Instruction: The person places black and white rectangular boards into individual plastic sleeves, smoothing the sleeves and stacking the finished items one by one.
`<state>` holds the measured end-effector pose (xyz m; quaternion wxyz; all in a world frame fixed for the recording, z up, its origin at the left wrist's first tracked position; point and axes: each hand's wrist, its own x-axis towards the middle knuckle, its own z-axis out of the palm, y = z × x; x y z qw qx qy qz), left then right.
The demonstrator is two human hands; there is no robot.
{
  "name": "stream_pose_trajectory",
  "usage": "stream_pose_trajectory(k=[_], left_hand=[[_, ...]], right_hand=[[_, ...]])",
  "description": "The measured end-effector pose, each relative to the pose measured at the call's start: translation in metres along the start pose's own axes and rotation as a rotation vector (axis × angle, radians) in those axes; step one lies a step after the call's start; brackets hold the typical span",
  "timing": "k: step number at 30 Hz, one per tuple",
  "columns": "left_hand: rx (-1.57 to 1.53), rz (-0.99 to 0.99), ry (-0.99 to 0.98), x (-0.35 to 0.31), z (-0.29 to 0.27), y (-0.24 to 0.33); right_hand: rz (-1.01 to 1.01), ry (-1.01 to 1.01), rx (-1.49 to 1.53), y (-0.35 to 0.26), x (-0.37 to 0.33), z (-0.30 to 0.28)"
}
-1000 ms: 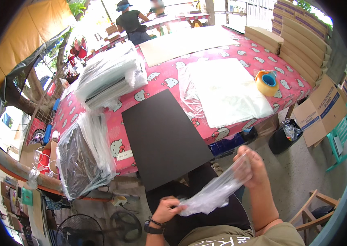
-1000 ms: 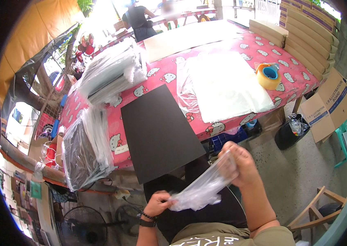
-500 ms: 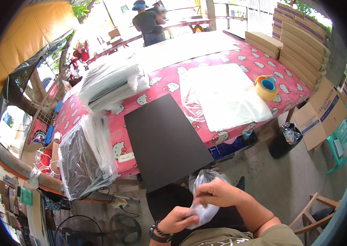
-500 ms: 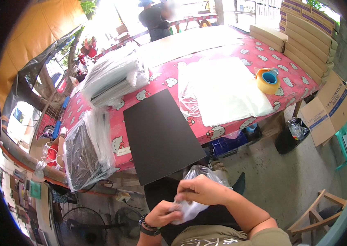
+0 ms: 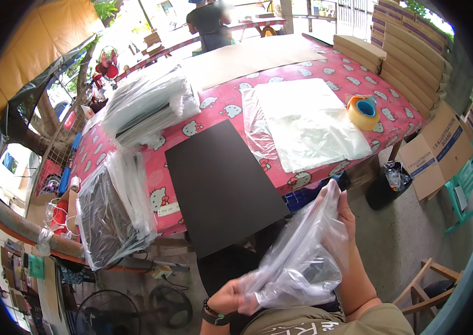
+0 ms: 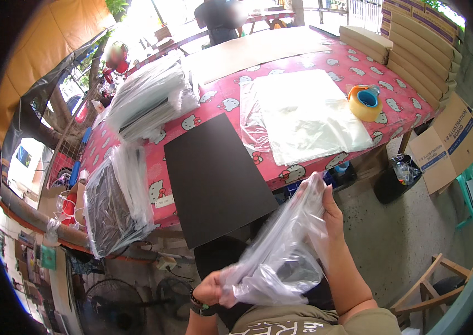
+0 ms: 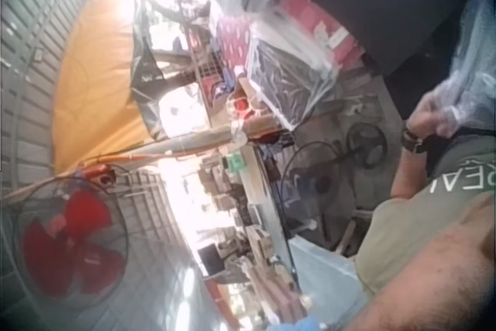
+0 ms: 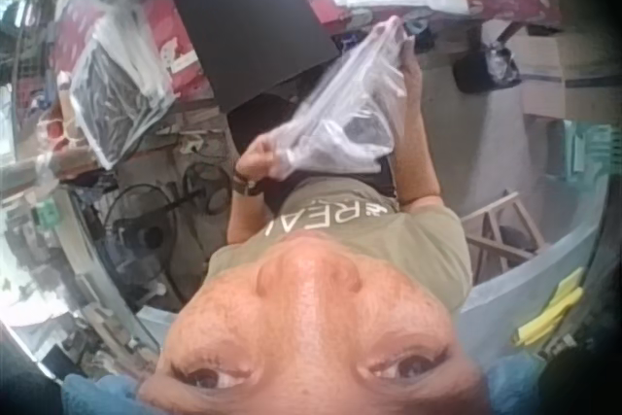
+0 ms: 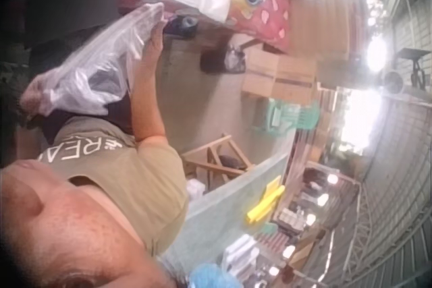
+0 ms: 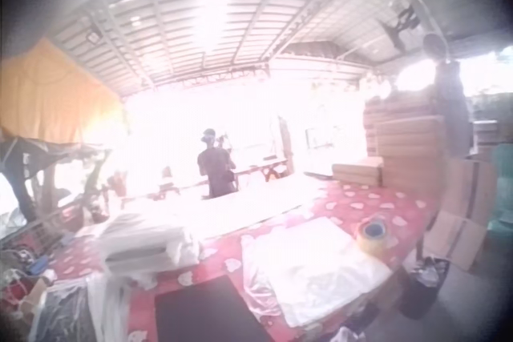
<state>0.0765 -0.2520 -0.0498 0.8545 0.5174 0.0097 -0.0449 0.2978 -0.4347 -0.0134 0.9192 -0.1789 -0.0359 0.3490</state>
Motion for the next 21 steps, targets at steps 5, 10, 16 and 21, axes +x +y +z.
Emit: stream_pose_trajectory(k=[5,10,16,21], left_hand=[[-0.664,0.552,0.183,-0.014,-0.013,-0.003],[-0.894,0.773,0.343,-0.007,-0.040,0.022],[-0.342,0.165,-0.269,-0.009,-0.037,-0.049],[-0.928,0.572,0.198,-0.031,-0.052,-0.040]], right_hand=[[0.600,-0.276,0.590,0.016,0.001,-0.070],[0.599,-1.096,-0.708,0.024,-0.002,-0.051],[0.189,-0.110,0.185,0.002,0.006,-0.039],[0.394,-0.766,-0.230,0.004,0.002,-0.065]])
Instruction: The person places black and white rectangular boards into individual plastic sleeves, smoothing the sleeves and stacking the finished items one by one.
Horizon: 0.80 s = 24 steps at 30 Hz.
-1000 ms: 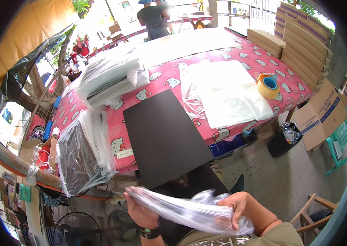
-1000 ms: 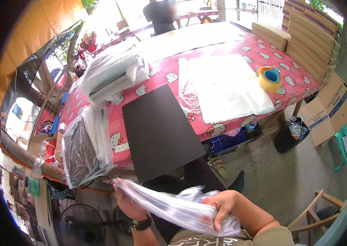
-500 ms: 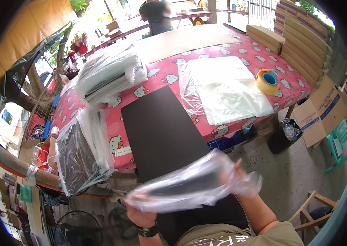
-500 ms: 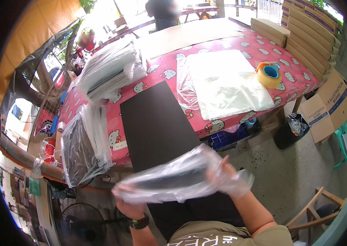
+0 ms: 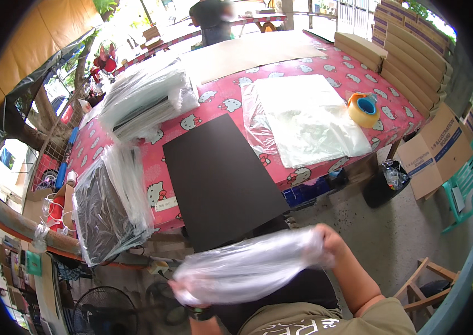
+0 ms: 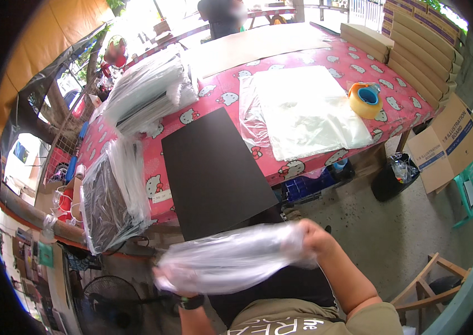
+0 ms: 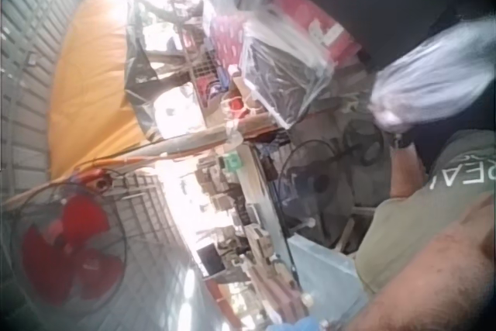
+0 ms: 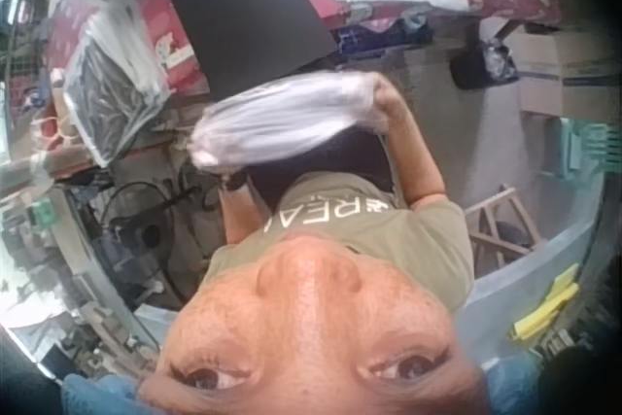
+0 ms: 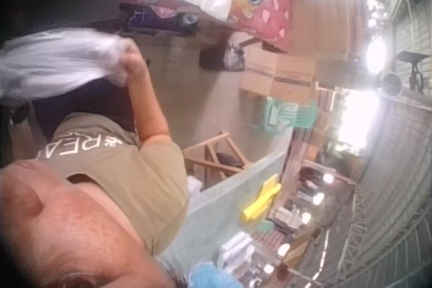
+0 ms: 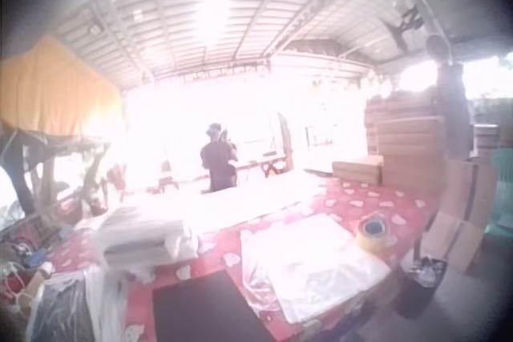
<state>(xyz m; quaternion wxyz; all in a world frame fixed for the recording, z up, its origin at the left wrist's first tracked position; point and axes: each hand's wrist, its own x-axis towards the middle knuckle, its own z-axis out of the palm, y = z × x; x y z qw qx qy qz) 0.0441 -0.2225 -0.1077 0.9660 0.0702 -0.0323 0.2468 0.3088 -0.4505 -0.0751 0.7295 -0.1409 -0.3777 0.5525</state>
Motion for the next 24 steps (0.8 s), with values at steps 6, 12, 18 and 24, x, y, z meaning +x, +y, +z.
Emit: stream_pose_trajectory(k=[6,12,18,24], left_hand=[[0.544,0.150,0.152,0.000,0.020,0.033],[1.357,0.298,0.413,0.026,0.038,0.007],[2.068,0.682,0.720,0.042,0.021,-0.012],[2.067,0.751,0.542,0.044,0.008,-0.012]], right_hand=[[0.186,0.339,-0.142,-0.008,0.006,0.018],[0.025,0.872,-0.999,-0.002,0.030,0.007],[-0.034,1.010,-1.260,0.025,0.042,-0.010],[-0.014,1.001,-1.319,0.023,0.051,0.003]])
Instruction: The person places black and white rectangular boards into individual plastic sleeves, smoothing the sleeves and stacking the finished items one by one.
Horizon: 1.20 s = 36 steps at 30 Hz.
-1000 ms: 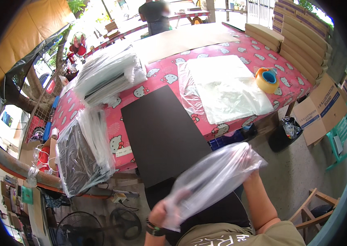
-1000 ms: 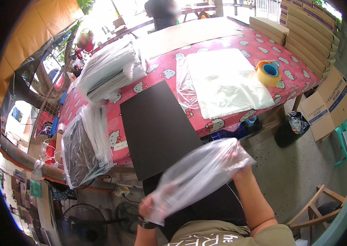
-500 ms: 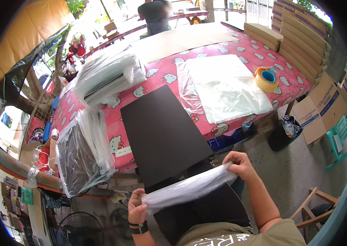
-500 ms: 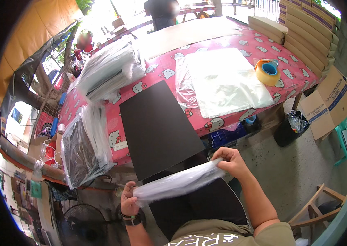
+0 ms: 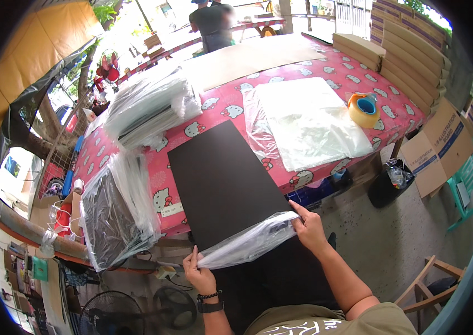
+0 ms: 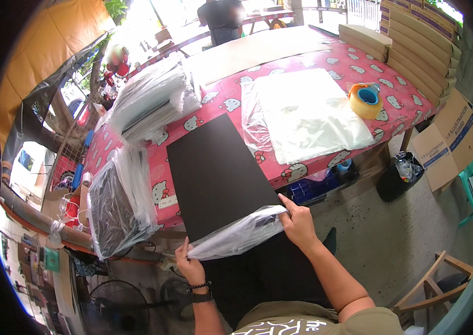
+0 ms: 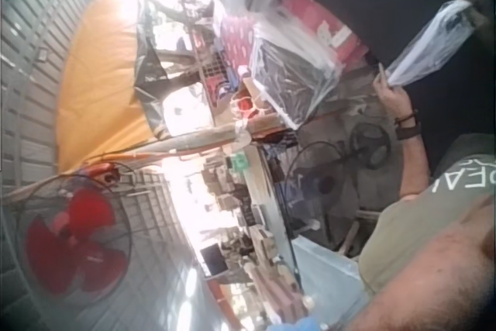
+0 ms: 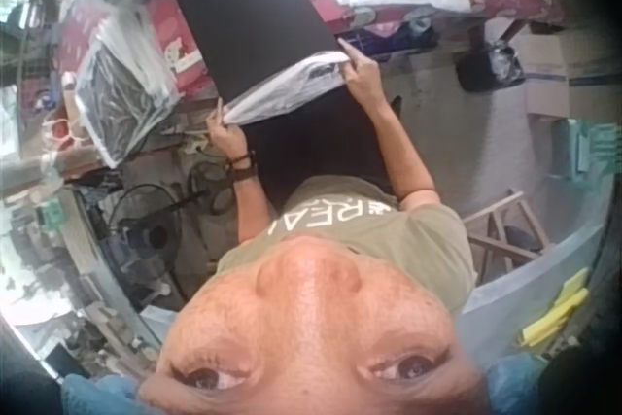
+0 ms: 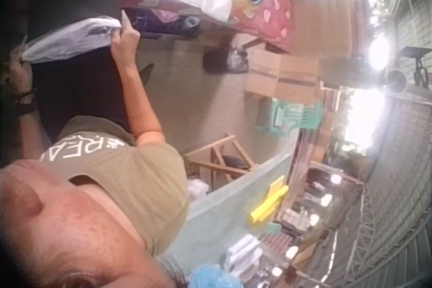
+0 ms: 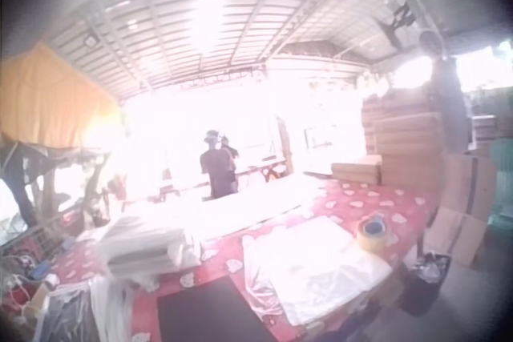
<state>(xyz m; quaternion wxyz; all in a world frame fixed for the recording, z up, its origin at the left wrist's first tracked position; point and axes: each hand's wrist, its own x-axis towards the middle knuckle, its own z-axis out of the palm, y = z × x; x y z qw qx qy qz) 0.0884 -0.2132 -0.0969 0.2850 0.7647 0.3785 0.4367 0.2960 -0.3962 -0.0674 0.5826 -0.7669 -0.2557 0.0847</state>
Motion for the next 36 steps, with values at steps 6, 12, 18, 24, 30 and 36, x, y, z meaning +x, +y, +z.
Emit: stream_pose_trajectory(k=[6,12,18,24,30,36], left_hand=[[0.136,0.089,-0.064,-0.001,-0.007,0.014],[0.144,0.070,-0.074,-0.003,-0.005,0.014],[-0.038,-0.002,-0.099,-0.001,-0.012,0.007],[-0.303,-0.226,-0.110,-0.004,-0.028,0.014],[-0.551,-0.538,-0.099,-0.046,-0.038,0.006],[-0.767,-0.604,-0.091,-0.077,-0.042,-0.013]], right_hand=[[-0.008,-0.123,-0.064,-0.002,0.001,-0.006],[-0.125,0.093,-0.151,0.009,0.002,-0.004],[0.004,-0.024,-0.167,-0.012,-0.002,-0.008],[-0.170,0.110,-0.325,-0.023,-0.012,-0.017],[0.180,-0.015,0.083,0.007,-0.049,-0.029],[0.370,-0.175,0.536,0.033,-0.065,-0.035]])
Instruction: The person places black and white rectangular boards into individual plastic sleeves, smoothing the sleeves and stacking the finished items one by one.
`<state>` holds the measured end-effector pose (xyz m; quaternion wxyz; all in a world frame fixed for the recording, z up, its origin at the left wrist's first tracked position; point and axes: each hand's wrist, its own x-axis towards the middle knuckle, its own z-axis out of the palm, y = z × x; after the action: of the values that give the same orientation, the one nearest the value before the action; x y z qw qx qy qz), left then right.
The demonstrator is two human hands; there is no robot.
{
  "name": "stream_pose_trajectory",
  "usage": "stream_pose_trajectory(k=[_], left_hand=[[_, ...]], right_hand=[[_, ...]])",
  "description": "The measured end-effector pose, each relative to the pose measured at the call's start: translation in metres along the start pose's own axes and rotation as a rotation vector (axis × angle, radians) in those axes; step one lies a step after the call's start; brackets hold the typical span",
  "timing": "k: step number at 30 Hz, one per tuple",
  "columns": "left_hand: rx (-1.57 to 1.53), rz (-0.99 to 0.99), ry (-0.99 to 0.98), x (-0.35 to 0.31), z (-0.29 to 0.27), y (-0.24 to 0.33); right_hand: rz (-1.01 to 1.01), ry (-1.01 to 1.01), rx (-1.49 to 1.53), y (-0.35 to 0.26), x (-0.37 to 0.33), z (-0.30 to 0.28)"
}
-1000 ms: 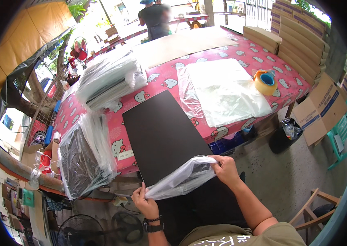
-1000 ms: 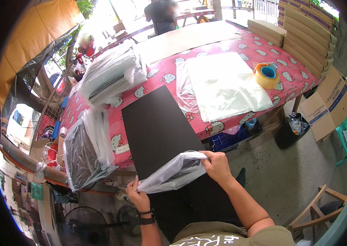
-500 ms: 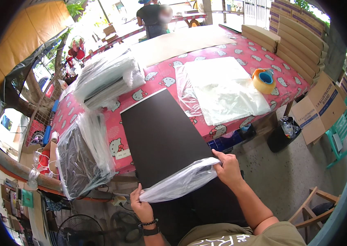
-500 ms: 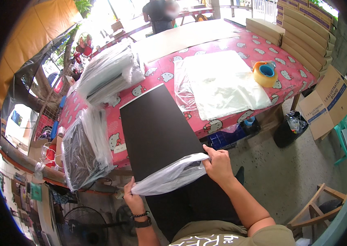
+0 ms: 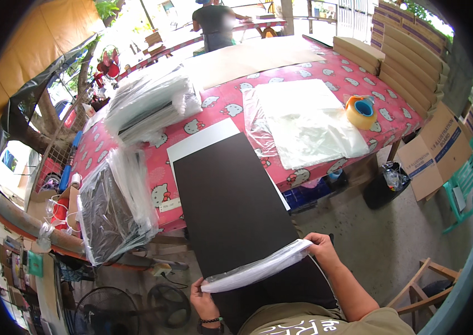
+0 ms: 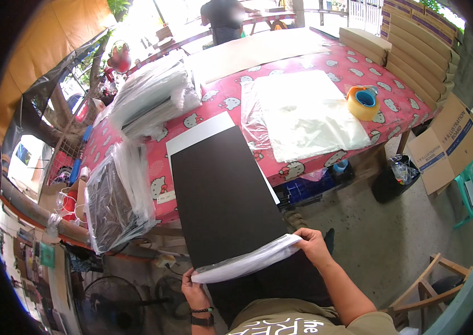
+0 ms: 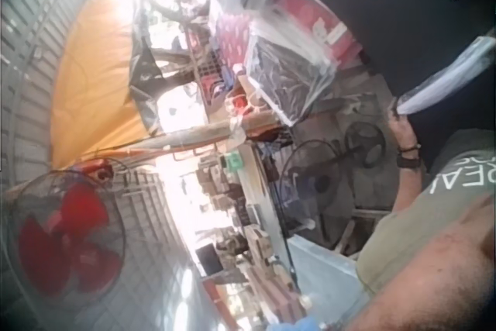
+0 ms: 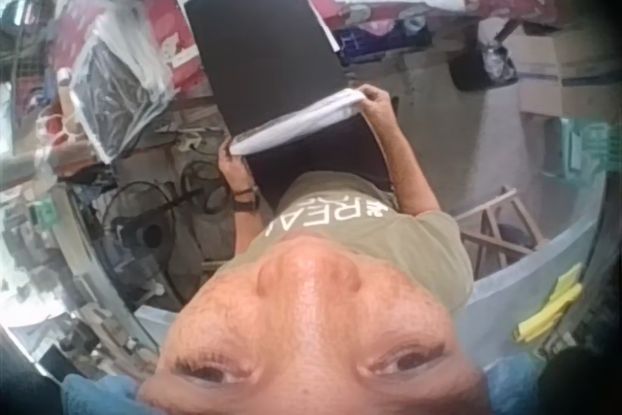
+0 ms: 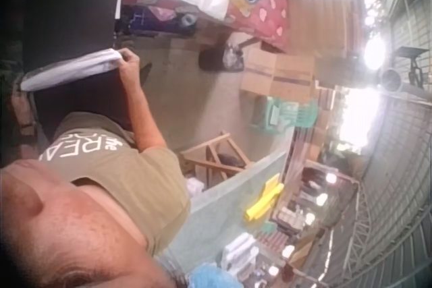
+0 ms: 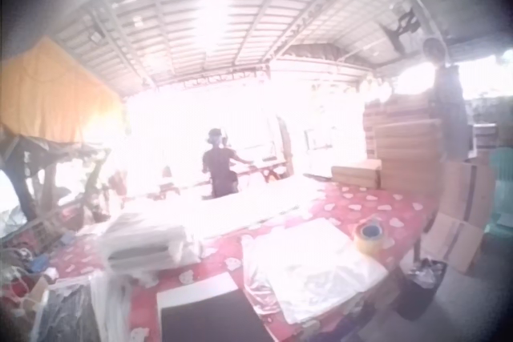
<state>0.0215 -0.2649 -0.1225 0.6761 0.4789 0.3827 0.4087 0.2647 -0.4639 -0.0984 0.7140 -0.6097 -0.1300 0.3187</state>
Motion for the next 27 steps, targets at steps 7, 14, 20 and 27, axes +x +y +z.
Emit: stream_pose_trajectory(k=[7,14,20,27], left_hand=[[-0.285,-0.203,-0.247,0.059,-0.013,0.009],[-0.254,-0.171,-0.451,0.063,-0.003,0.023],[0.000,-0.487,-0.571,0.026,-0.071,-0.001],[0.130,-0.213,-0.453,0.084,-0.010,0.034]], right_hand=[[0.160,-0.121,-0.018,-0.035,0.042,0.007],[0.093,-0.319,-0.029,-0.001,0.061,-0.025],[0.279,-0.578,-0.201,-0.010,0.022,-0.054],[0.092,-0.291,-0.155,-0.029,0.069,-0.009]])
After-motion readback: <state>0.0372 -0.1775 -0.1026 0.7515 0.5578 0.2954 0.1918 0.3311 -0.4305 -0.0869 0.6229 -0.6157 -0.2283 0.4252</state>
